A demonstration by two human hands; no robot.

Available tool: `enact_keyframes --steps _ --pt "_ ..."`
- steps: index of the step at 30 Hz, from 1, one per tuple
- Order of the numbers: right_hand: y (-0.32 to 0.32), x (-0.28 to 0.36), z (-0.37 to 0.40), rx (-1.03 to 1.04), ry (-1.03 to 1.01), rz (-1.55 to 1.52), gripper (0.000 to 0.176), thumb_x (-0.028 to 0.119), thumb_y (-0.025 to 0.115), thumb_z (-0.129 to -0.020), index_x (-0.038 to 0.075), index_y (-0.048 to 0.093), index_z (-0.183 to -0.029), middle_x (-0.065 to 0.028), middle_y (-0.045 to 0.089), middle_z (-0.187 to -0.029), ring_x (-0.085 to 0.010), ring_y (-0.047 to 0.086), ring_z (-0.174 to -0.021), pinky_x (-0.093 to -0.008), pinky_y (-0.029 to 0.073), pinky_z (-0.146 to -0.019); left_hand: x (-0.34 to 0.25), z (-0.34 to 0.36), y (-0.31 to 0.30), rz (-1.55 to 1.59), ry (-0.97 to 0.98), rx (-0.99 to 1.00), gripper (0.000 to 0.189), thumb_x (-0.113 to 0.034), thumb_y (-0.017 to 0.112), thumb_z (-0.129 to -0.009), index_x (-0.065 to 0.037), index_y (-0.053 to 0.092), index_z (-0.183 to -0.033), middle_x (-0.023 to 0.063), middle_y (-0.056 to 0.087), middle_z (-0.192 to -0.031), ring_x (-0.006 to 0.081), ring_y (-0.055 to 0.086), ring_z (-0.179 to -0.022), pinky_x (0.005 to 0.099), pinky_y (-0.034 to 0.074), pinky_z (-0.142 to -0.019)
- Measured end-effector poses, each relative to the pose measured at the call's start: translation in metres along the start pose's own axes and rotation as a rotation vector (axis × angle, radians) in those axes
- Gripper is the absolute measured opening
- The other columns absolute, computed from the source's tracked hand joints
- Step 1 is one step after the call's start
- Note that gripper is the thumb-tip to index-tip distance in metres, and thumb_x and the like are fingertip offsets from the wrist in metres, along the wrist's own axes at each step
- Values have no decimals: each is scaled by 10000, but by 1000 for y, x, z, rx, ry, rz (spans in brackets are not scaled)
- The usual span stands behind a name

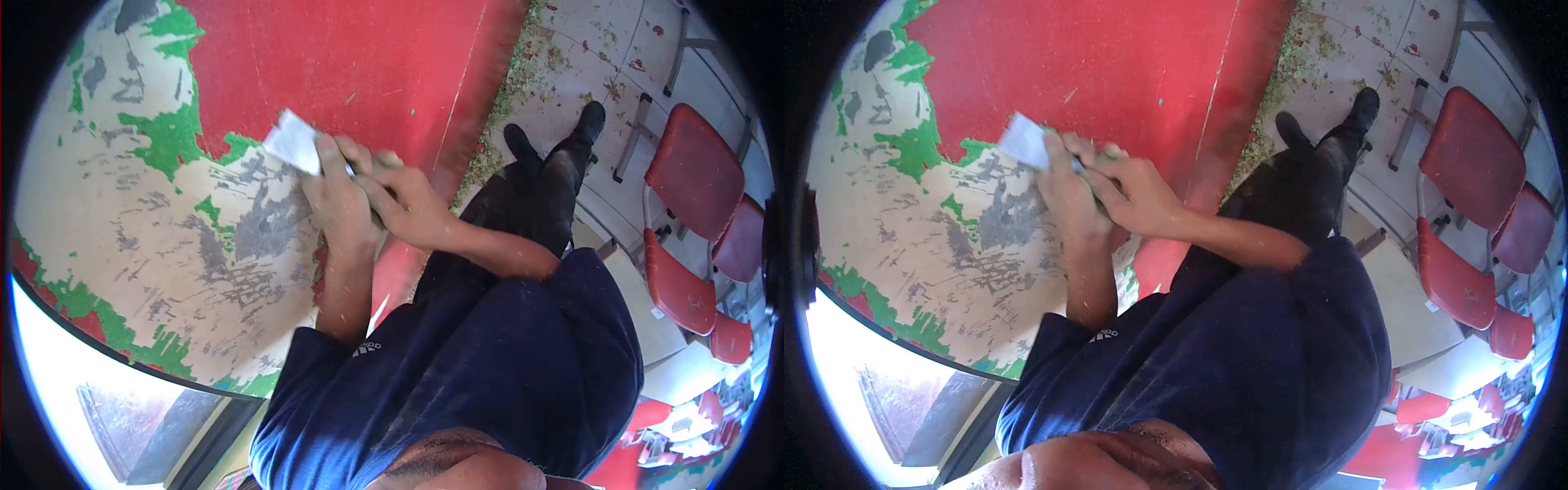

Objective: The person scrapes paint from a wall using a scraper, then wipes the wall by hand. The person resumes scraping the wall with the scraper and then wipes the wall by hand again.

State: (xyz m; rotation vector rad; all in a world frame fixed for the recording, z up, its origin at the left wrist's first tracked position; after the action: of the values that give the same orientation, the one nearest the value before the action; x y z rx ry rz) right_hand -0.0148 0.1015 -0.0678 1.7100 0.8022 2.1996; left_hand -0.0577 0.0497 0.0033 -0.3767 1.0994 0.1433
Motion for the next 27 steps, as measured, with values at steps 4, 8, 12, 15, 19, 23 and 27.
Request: enact_keyframes --steps 4,8,12,15,19,23,27 --pt "-5 -17 23 -4 14 48 198 144 507 -914 -27 605 -893 -136 525 -659 -189 503 -625 -355 424 -607 30 12 -16 7 -74 -9 328 -268 383 -999 -46 428 -761 51 425 -627 189 500 -564 398 531 -614" --pt "-3 -22 16 -17 -49 -4 188 131 502 -916 -22 604 -882 -162 524 -675 -236 513 -629 -368 427 -605 38 6 -20 25 -25 -12 316 -272 383 -1001 -56 418 -773 34 401 -633 144 429 -553 406 540 -612" --pt "1 -10 19 -26 15 -39 181 140 525 -896 -17 600 -845 -211 512 -664 -305 499 -567 -389 426 -563 38 8 -25 57 -63 -1 318 -301 377 -1003 -70 424 -790 37 435 -669 231 539 -607 440 530 -638" --pt "-3 -17 17 3 -16 -20 183 138 518 -903 -15 603 -849 -196 513 -673 -273 494 -577 -369 425 -567 38 4 -14 83 -62 6 316 -291 384 -1001 -65 424 -784 46 440 -663 228 538 -596 437 534 -637" --pt "-2 -22 25 86 116 -182 187 139 514 -908 -14 604 -851 -186 504 -664 -240 487 -581 -356 427 -580 30 14 -24 37 -27 -13 324 -272 390 -998 -46 420 -769 62 444 -648 233 551 -586 427 544 -617" --pt "-10 -16 19 60 79 -80 184 137 511 -910 -12 604 -858 -183 508 -665 -227 495 -589 -357 436 -592 30 12 -11 103 -61 -55 309 -274 373 -1001 -54 415 -788 50 432 -650 206 526 -573 426 546 -629" --pt "4 -17 20 21 -24 -86 189 116 487 -924 -24 603 -872 -106 501 -656 -143 465 -627 -317 423 -589 29 11 -24 64 -44 -9 309 -305 381 -1001 -82 443 -796 38 443 -685 236 536 -624 445 523 -663"
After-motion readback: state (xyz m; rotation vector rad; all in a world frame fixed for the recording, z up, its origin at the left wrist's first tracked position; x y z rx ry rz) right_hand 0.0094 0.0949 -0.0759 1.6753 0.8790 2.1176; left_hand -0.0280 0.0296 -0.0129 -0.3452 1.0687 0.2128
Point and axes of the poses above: each hand's wrist, its own z-axis away from the middle knuckle, its own y-axis out of the palm, x = y × z, the point moved 2 cm from there along -z, towards the middle knuckle
